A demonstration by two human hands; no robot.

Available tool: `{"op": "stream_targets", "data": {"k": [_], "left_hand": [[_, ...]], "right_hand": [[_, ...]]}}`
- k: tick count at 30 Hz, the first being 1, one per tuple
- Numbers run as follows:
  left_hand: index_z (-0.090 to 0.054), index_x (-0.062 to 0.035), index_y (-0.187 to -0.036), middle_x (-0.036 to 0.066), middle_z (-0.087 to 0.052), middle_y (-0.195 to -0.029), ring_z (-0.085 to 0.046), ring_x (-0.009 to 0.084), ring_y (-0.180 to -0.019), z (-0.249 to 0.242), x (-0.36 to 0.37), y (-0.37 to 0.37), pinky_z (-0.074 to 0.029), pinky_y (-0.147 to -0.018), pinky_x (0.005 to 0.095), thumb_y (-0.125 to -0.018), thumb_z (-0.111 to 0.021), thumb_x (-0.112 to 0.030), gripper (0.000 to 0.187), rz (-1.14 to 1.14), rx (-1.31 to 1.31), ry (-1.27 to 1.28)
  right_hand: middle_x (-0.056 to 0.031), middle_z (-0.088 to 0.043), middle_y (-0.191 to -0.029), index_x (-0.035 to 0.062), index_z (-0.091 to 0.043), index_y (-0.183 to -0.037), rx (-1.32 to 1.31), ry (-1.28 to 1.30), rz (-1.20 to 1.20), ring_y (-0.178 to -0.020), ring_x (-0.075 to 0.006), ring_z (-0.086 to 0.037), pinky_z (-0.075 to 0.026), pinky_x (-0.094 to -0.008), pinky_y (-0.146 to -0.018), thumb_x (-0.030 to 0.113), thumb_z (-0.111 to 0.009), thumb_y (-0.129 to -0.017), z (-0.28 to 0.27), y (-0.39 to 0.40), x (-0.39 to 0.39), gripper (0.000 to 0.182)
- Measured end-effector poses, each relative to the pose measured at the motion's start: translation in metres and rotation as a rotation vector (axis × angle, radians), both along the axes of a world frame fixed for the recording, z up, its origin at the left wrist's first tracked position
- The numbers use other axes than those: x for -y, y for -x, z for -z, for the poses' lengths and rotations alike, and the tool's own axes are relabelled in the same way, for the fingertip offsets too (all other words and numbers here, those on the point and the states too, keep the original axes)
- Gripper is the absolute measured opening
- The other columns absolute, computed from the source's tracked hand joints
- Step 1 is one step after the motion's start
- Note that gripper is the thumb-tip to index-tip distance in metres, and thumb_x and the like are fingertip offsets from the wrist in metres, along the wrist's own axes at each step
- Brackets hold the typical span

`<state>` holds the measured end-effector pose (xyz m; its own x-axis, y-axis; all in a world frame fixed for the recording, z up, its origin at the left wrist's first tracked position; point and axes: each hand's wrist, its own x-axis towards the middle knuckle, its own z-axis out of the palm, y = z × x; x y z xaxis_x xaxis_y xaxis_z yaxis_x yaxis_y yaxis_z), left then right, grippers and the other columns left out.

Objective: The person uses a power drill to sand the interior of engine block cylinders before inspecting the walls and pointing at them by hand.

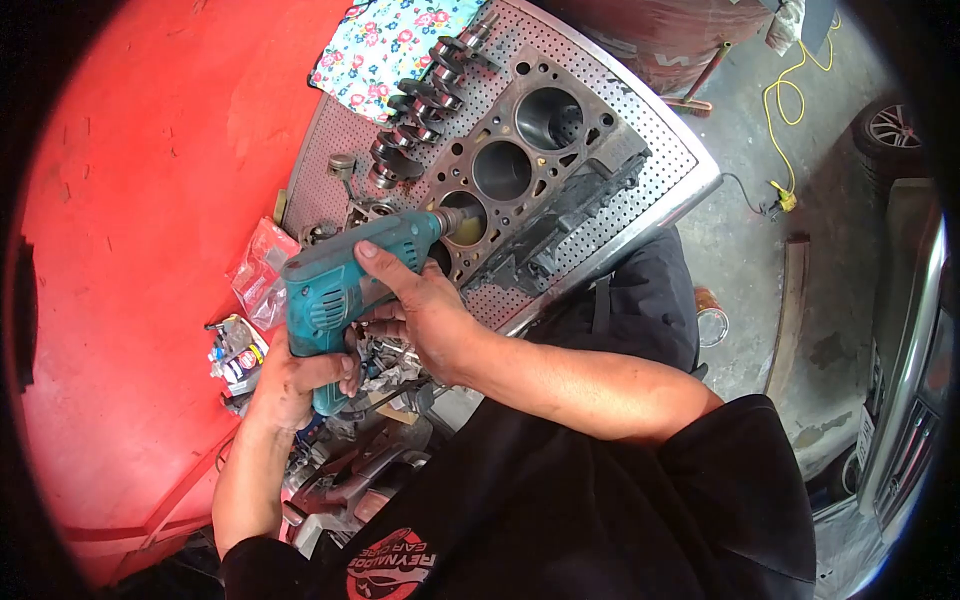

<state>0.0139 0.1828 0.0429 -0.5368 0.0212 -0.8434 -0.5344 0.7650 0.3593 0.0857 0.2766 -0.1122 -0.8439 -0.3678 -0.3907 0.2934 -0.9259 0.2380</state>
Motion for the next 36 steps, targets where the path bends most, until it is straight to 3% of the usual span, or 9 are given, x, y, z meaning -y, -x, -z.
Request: {"op": "stream_targets", "data": {"k": [3,6,12,15,18,21,30,33,36], "left_hand": [[-0.065,0.0043,-0.091,0.008,-0.064,-0.073,-0.061,0.0174,-0.062,0.009,0.004,-0.001,-0.049,-0.06,0.031,-0.075,-0.066,0.001,0.017,-0.004,0.004,-0.001],[-0.065,0.0041,-0.091,0.008,-0.065,-0.073,-0.061,0.0174,-0.062,0.013,0.003,-0.002,-0.049,-0.06,0.031,-0.075,-0.067,0.0,0.017,-0.023,0.016,-0.007],[-0.065,0.0037,-0.09,0.008,-0.065,-0.074,-0.061,0.0173,-0.062,0.003,0.004,-0.005,-0.049,-0.06,0.0309,-0.075,-0.067,0.0,0.015,-0.027,-0.005,-0.01],[-0.065,0.0035,-0.089,0.008,-0.064,-0.074,-0.061,0.0173,-0.062,-0.004,0.005,-0.006,-0.049,-0.06,0.0308,-0.075,-0.067,0.0,0.015,-0.012,-0.008,-0.011],[-0.065,0.0033,-0.089,0.008,-0.065,-0.075,-0.061,0.0171,-0.062,-0.004,0.006,-0.004,-0.049,-0.06,0.0308,-0.076,-0.067,0.0,0.014,0.009,-0.003,0.014],[-0.065,0.0033,-0.089,0.008,-0.064,-0.074,-0.061,0.0172,-0.062,0.0,0.002,-0.006,-0.049,-0.06,0.0308,-0.076,-0.066,0.001,0.014,-0.004,-0.016,-0.004],[-0.064,0.004,-0.088,0.008,-0.064,-0.073,-0.061,0.0181,-0.062,0.014,0.006,-0.006,-0.049,-0.059,0.0324,-0.076,-0.066,0.002,0.013,-0.029,-0.006,-0.021],[-0.064,0.0041,-0.087,0.009,-0.064,-0.072,-0.061,0.0187,-0.061,0.018,0.006,-0.004,-0.049,-0.059,0.0327,-0.076,-0.067,0.002,0.011,-0.034,0.009,-0.002],[-0.064,0.0041,-0.087,0.009,-0.064,-0.072,-0.061,0.0188,-0.061,0.021,0.006,0.0,-0.05,-0.059,0.0327,-0.076,-0.067,0.001,0.012,0.001,0.009,0.013]], "right_hand": [[-0.01,-0.061,-0.118,0.0089,-0.045,-0.128,0.025,-0.022,0.007,-0.103,-0.0214,-0.063,-0.05,-0.042,-0.09,0.058,-0.074,-0.086,0.006,0.001,0.0,0.071],[-0.0097,-0.062,-0.128,0.0055,-0.05,-0.137,-0.011,-0.035,-0.025,-0.115,-0.024,-0.06,-0.046,-0.0468,-0.099,0.058,-0.062,-0.095,0.009,-0.001,-0.002,0.068],[-0.0098,-0.061,-0.13,0.0064,-0.049,-0.138,-0.039,-0.038,-0.067,-0.117,-0.0227,-0.058,-0.045,-0.0469,-0.101,0.057,-0.06,-0.097,0.0,-0.002,-0.005,0.066],[-0.0129,-0.061,-0.119,0.0053,-0.042,-0.132,-0.006,-0.012,-0.011,-0.105,-0.0252,-0.063,-0.05,-0.0446,-0.094,0.056,-0.075,-0.086,-0.002,-0.002,0.002,0.075],[-0.0135,-0.061,-0.118,0.004,-0.042,-0.131,-0.02,-0.011,-0.01,-0.104,-0.0256,-0.063,-0.051,-0.045,-0.094,0.056,-0.074,-0.086,0.0,-0.001,0.003,0.075],[-0.0085,-0.062,-0.13,0.0083,-0.049,-0.139,-0.067,-0.04,-0.03,-0.117,-0.0219,-0.059,-0.046,-0.0467,-0.1,0.057,-0.058,-0.098,-0.002,-0.002,-0.003,0.064],[-0.0081,-0.063,-0.127,0.0089,-0.051,-0.137,-0.035,-0.083,-0.026,-0.115,-0.0222,-0.061,-0.047,-0.0464,-0.099,0.057,-0.059,-0.096,0.006,0.0,-0.004,0.064],[-0.0121,-0.061,-0.12,0.008,-0.048,-0.131,-0.014,-0.07,-0.014,-0.106,-0.0247,-0.063,-0.051,-0.0432,-0.091,0.058,-0.07,-0.089,0.013,0.001,-0.001,0.068],[-0.0116,-0.061,-0.119,0.0081,-0.049,-0.131,-0.013,-0.061,0.0,-0.104,-0.0237,-0.062,-0.051,-0.042,-0.09,0.058,-0.069,-0.089,0.015,0.002,-0.001,0.068]]}}
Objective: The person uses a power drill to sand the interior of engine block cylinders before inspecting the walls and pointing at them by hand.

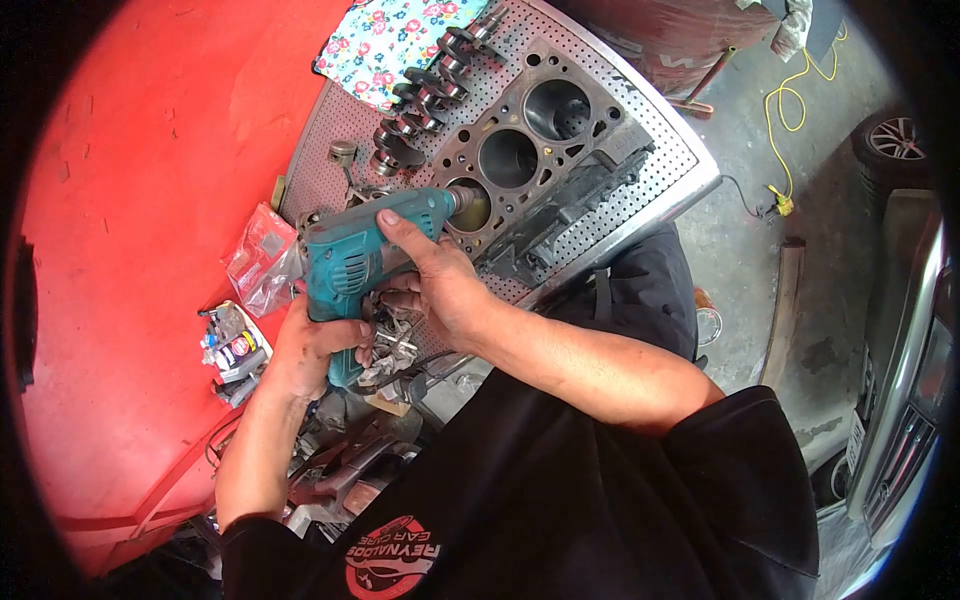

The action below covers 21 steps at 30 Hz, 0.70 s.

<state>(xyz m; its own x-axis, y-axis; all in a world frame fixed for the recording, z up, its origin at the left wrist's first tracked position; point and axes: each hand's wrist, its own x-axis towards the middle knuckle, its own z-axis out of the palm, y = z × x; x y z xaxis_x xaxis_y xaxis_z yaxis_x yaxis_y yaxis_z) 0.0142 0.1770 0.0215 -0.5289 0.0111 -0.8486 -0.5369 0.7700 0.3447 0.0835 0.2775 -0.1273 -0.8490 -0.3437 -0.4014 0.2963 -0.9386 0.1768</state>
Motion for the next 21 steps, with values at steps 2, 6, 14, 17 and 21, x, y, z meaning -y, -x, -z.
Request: {"op": "stream_targets", "data": {"k": [2,6,14,17,21], "left_hand": [[-0.064,0.0041,-0.087,0.009,-0.064,-0.072,-0.061,0.0187,-0.061,0.003,0.001,0.002,-0.05,-0.059,0.0327,-0.076,-0.067,0.001,0.012,-0.016,0.007,-0.025],[-0.064,0.0041,-0.088,0.008,-0.064,-0.072,-0.061,0.018,-0.061,0.001,0.004,0.002,-0.049,-0.059,0.0325,-0.076,-0.068,0.001,0.013,-0.012,0.006,-0.027],[-0.06,0.0037,-0.098,0.009,-0.062,-0.074,-0.059,0.0187,-0.059,-0.035,-0.005,-0.003,-0.05,-0.058,0.0324,-0.072,-0.065,0.0,0.027,0.004,-0.067,-0.018],[-0.064,0.003,-0.093,0.007,-0.064,-0.075,-0.06,0.0168,-0.063,-0.034,-0.003,-0.001,-0.049,-0.061,0.0312,-0.076,-0.066,0.001,0.017,0.011,-0.041,-0.019],[-0.065,0.0029,-0.091,0.007,-0.064,-0.074,-0.061,0.017,-0.063,-0.02,-0.001,0.003,-0.049,-0.06,0.0311,-0.076,-0.066,0.002,0.015,0.038,-0.008,-0.006]], "right_hand": [[-0.0111,-0.061,-0.118,0.008,-0.049,-0.131,0.007,-0.012,-0.017,-0.102,-0.0232,-0.062,-0.051,-0.0417,-0.09,0.058,-0.07,-0.089,0.006,0.0,0.003,0.069],[-0.01,-0.062,-0.115,0.008,-0.049,-0.131,0.001,-0.009,-0.014,-0.099,-0.0217,-0.063,-0.051,-0.0403,-0.088,0.059,-0.07,-0.088,0.001,0.0,0.001,0.07],[-0.0099,-0.062,-0.126,0.0061,-0.05,-0.137,-0.074,-0.011,-0.065,-0.114,-0.0231,-0.061,-0.047,-0.0463,-0.101,0.055,-0.059,-0.097,-0.026,-0.002,-0.004,0.064],[-0.0097,-0.063,-0.125,0.0062,-0.05,-0.136,-0.069,-0.02,-0.062,-0.113,-0.0237,-0.061,-0.048,-0.0466,-0.1,0.055,-0.059,-0.098,-0.023,-0.002,-0.004,0.063],[-0.0088,-0.062,-0.114,0.0081,-0.049,-0.128,-0.048,0.026,-0.008,-0.097,-0.0203,-0.063,-0.051,-0.0407,-0.087,0.056,-0.072,-0.088,-0.014,0.001,-0.002,0.067]]}}
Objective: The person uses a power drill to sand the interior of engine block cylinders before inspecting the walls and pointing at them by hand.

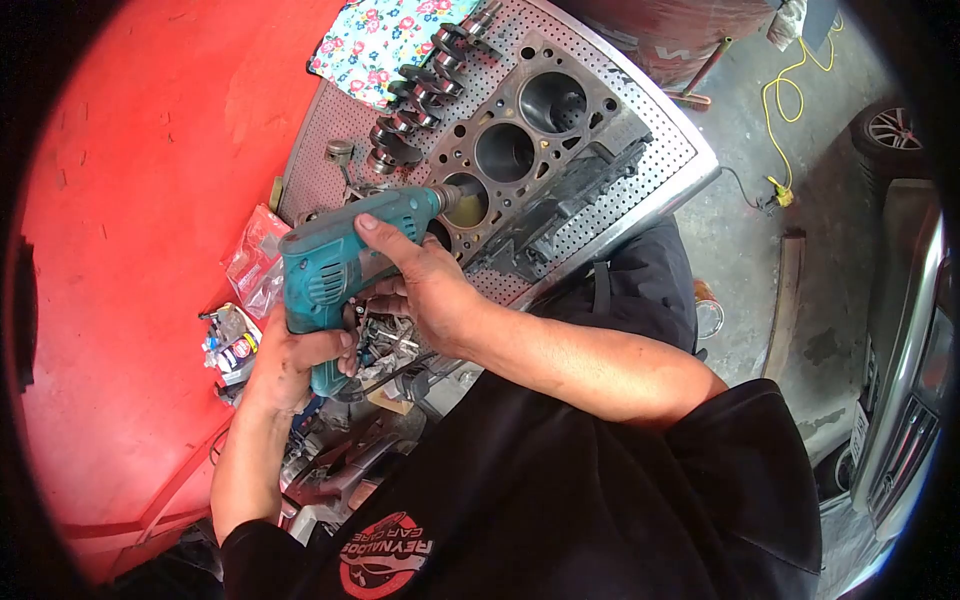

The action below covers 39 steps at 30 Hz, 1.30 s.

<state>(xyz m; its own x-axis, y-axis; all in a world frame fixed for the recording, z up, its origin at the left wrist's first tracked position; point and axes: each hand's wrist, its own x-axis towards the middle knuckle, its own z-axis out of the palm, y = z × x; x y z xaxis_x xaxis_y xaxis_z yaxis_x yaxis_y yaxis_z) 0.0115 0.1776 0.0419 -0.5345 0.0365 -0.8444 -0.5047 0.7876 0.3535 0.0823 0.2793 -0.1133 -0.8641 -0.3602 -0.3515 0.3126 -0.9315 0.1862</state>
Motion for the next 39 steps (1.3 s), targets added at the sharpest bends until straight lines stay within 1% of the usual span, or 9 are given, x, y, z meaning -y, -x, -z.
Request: {"op": "stream_targets", "data": {"k": [6,9,15,18,27,33,34,37,39], "left_hand": [[-0.065,0.0029,-0.089,0.007,-0.064,-0.072,-0.061,0.0176,-0.061,0.011,-0.002,-0.002,-0.05,-0.06,0.0316,-0.076,-0.068,0.002,0.013,-0.049,0.002,-0.006],[-0.065,0.0028,-0.089,0.007,-0.064,-0.072,-0.061,0.0176,-0.061,0.014,-0.002,-0.001,-0.05,-0.06,0.0317,-0.076,-0.068,0.002,0.013,-0.058,0.001,-0.015],[-0.064,0.0028,-0.089,0.007,-0.064,-0.073,-0.06,0.0173,-0.061,0.021,-0.001,-0.001,-0.05,-0.059,0.0318,-0.076,-0.067,0.001,0.013,-0.044,0.005,0.003],[-0.064,0.0026,-0.089,0.008,-0.064,-0.073,-0.06,0.0171,-0.06,0.029,0.005,-0.001,-0.049,-0.058,0.0318,-0.076,-0.067,0.0,0.014,-0.017,0.001,0.009],[-0.064,0.0035,-0.09,0.009,-0.064,-0.073,-0.06,0.0183,-0.059,0.056,0.007,-0.001,-0.05,-0.056,0.0318,-0.074,-0.067,0.0,0.016,0.023,-0.011,0.071],[-0.065,0.0041,-0.087,0.008,-0.064,-0.071,-0.06,0.0177,-0.059,0.072,0.012,0.001,-0.049,-0.056,0.0311,-0.073,-0.066,-0.003,0.015,0.058,0.002,0.055],[-0.066,0.0041,-0.086,0.007,-0.064,-0.069,-0.06,0.0169,-0.058,0.074,0.011,0.001,-0.048,-0.056,0.0307,-0.073,-0.065,-0.005,0.015,0.056,0.004,0.037],[-0.065,0.0046,-0.086,0.008,-0.064,-0.07,-0.061,0.0167,-0.059,0.075,0.001,0.001,-0.048,-0.056,0.0307,-0.072,-0.065,-0.005,0.017,0.072,0.003,0.085],[-0.066,0.0051,-0.088,0.008,-0.065,-0.072,-0.061,0.0167,-0.061,0.077,-0.001,0.004,-0.048,-0.056,0.031,-0.072,-0.065,-0.005,0.019,0.08,0.019,0.081]], "right_hand": [[-0.0101,-0.061,-0.12,0.0101,-0.05,-0.129,0.041,-0.02,0.007,-0.104,-0.0237,-0.062,-0.048,-0.0435,-0.093,0.057,-0.07,-0.089,0.008,0.001,0.001,0.065],[-0.0096,-0.064,-0.126,0.007,-0.05,-0.135,0.012,-0.048,-0.019,-0.113,-0.0238,-0.062,-0.049,-0.0472,-0.099,0.056,-0.061,-0.096,0.009,0.001,-0.002,0.064],[-0.0087,-0.064,-0.124,0.009,-0.049,-0.136,0.031,-0.049,-0.017,-0.111,-0.0231,-0.063,-0.049,-0.0471,-0.099,0.056,-0.06,-0.096,0.016,0.001,0.0,0.063],[-0.0101,-0.061,-0.122,0.0091,-0.051,-0.132,0.032,0.001,0.005,-0.107,-0.0241,-0.061,-0.049,-0.044,-0.094,0.059,-0.069,-0.089,0.022,0.0,0.004,0.068],[-0.0112,-0.061,-0.123,0.0043,-0.05,-0.133,0.083,-0.094,-0.057,-0.111,-0.0229,-0.06,-0.045,-0.0421,-0.101,0.061,-0.07,-0.087,0.027,-0.013,0.009,0.075],[-0.0069,-0.064,-0.112,0.0018,-0.057,-0.127,-0.084,-0.013,-0.091,-0.096,-0.0161,-0.062,-0.052,-0.0341,-0.079,0.058,-0.071,-0.088,0.026,-0.017,0.015,0.07],[-0.0058,-0.065,-0.107,0.0026,-0.061,-0.122,-0.071,-0.01,-0.061,-0.089,-0.014,-0.062,-0.052,-0.0312,-0.07,0.056,-0.072,-0.088,0.023,-0.017,0.018,0.064],[-0.0031,-0.065,-0.122,0.0062,-0.056,-0.132,-0.088,-0.121,-0.102,-0.105,-0.0158,-0.062,-0.04,-0.0368,-0.103,0.059,-0.063,-0.093,0.022,-0.019,0.016,0.066],[-0.0022,-0.064,-0.12,0.0066,-0.057,-0.131,-0.042,-0.094,-0.096,-0.105,-0.0141,-0.061,-0.041,-0.036,-0.102,0.058,-0.065,-0.093,0.021,-0.018,0.017,0.064]]}}
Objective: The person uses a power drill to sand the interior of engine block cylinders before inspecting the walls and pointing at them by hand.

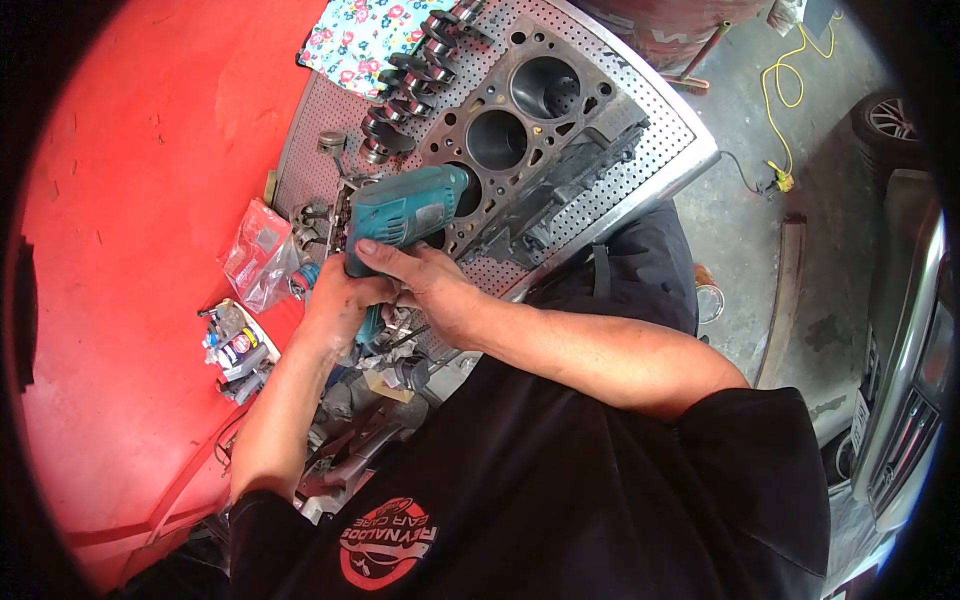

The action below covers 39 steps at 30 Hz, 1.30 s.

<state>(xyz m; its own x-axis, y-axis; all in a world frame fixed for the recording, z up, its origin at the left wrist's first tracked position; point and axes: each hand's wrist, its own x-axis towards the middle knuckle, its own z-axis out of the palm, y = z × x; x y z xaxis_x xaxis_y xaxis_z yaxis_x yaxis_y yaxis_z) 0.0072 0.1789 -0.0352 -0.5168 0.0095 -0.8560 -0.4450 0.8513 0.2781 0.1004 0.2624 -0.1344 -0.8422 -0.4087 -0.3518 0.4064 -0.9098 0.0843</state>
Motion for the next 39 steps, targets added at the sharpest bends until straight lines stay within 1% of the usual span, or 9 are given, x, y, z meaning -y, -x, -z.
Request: {"op": "stream_targets", "data": {"k": [4,10,13,19,22,25,34,38,39], "left_hand": [[-0.067,0.0071,-0.093,0.01,-0.068,-0.078,-0.063,0.0172,-0.065,0.007,-0.001,0.008,-0.05,-0.059,0.0308,-0.072,-0.066,-0.006,0.024,0.051,0.044,0.021],[-0.067,0.0077,-0.1,0.011,-0.071,-0.085,-0.067,0.0172,-0.075,0.02,-0.001,0.006,-0.053,-0.068,0.0303,-0.076,-0.066,-0.005,0.027,0.098,0.037,0.066],[-0.068,0.0068,-0.102,0.011,-0.071,-0.086,-0.067,0.0168,-0.076,0.018,-0.013,0.002,-0.053,-0.068,0.0308,-0.078,-0.064,-0.002,0.025,0.008,0.046,-0.027],[-0.067,0.0071,-0.091,0.01,-0.069,-0.078,-0.065,0.0165,-0.07,0.032,0.001,0.004,-0.053,-0.065,0.032,-0.079,-0.061,0.001,0.014,0.126,-0.014,-0.019],[-0.066,0.0064,-0.086,0.009,-0.067,-0.075,-0.063,0.0157,-0.068,0.028,-0.003,0.003,-0.051,-0.062,0.0322,-0.078,-0.061,0.001,0.011,0.158,-0.033,-0.028],[-0.067,0.0061,-0.089,0.009,-0.067,-0.074,-0.063,0.0152,-0.067,0.032,0.005,0.006,-0.05,-0.06,0.0319,-0.077,-0.062,0.001,0.014,0.137,0.019,0.003],[-0.068,0.0042,-0.091,0.008,-0.066,-0.073,-0.06,0.0144,-0.06,-0.015,0.001,0.004,-0.047,-0.057,0.0298,-0.074,-0.065,-0.003,0.019,0.016,-0.025,-0.012],[-0.066,0.0034,-0.089,0.007,-0.066,-0.072,-0.06,0.0145,-0.06,-0.033,0.021,0.006,-0.047,-0.057,0.0293,-0.074,-0.066,-0.003,0.017,0.054,-0.029,0.007],[-0.066,0.0036,-0.089,0.006,-0.065,-0.072,-0.06,0.0146,-0.061,-0.038,0.02,0.004,-0.048,-0.058,0.0291,-0.075,-0.066,-0.002,0.016,0.017,-0.025,-0.012]], "right_hand": [[-0.0057,-0.063,-0.119,0.0016,-0.052,-0.132,0.04,0.06,0.024,-0.102,-0.0135,-0.064,-0.05,-0.031,-0.09,0.052,-0.075,-0.087,0.007,0.003,-0.001,0.071],[-0.0055,-0.064,-0.116,0.0015,-0.052,-0.129,0.093,0.023,0.02,-0.098,-0.0124,-0.063,-0.049,-0.0304,-0.088,0.05,-0.079,-0.084,0.013,0.003,0.003,0.072],[-0.0034,-0.066,-0.108,0.0025,-0.055,-0.123,0.102,0.017,0.043,-0.091,-0.0113,-0.063,-0.049,-0.0293,-0.08,0.047,-0.082,-0.083,0.017,0.004,0.008,0.065],[-0.0007,-0.068,-0.096,0.0042,-0.062,-0.109,0.124,-0.034,0.109,-0.081,-0.0093,-0.061,-0.047,-0.027,-0.069,0.042,-0.083,-0.083,0.01,0.008,0.009,0.05],[-0.0012,-0.068,-0.097,0.0043,-0.063,-0.11,0.124,-0.061,0.101,-0.083,-0.0093,-0.062,-0.048,-0.0275,-0.07,0.04,-0.084,-0.083,0.011,0.009,0.009,0.05],[-0.0021,-0.068,-0.1,0.0038,-0.063,-0.112,0.142,-0.098,0.102,-0.086,-0.0098,-0.063,-0.049,-0.0275,-0.072,0.039,-0.083,-0.084,0.012,0.01,0.01,0.05],[-0.0109,-0.069,-0.106,-0.0004,-0.061,-0.115,-0.038,0.235,0.135,-0.093,-0.0214,-0.068,-0.058,-0.0383,-0.074,0.037,-0.079,-0.088,0.012,0.008,0.001,0.049],[-0.0106,-0.069,-0.109,0.003,-0.057,-0.122,-0.005,0.261,0.168,-0.096,-0.0229,-0.069,-0.059,-0.0387,-0.08,0.035,-0.075,-0.092,0.016,0.009,0.001,0.047],[-0.0094,-0.068,-0.111,0.0064,-0.055,-0.125,-0.033,0.27,0.148,-0.1,-0.0226,-0.069,-0.058,-0.0396,-0.087,0.034,-0.074,-0.093,0.02,0.008,-0.002,0.046]]}}
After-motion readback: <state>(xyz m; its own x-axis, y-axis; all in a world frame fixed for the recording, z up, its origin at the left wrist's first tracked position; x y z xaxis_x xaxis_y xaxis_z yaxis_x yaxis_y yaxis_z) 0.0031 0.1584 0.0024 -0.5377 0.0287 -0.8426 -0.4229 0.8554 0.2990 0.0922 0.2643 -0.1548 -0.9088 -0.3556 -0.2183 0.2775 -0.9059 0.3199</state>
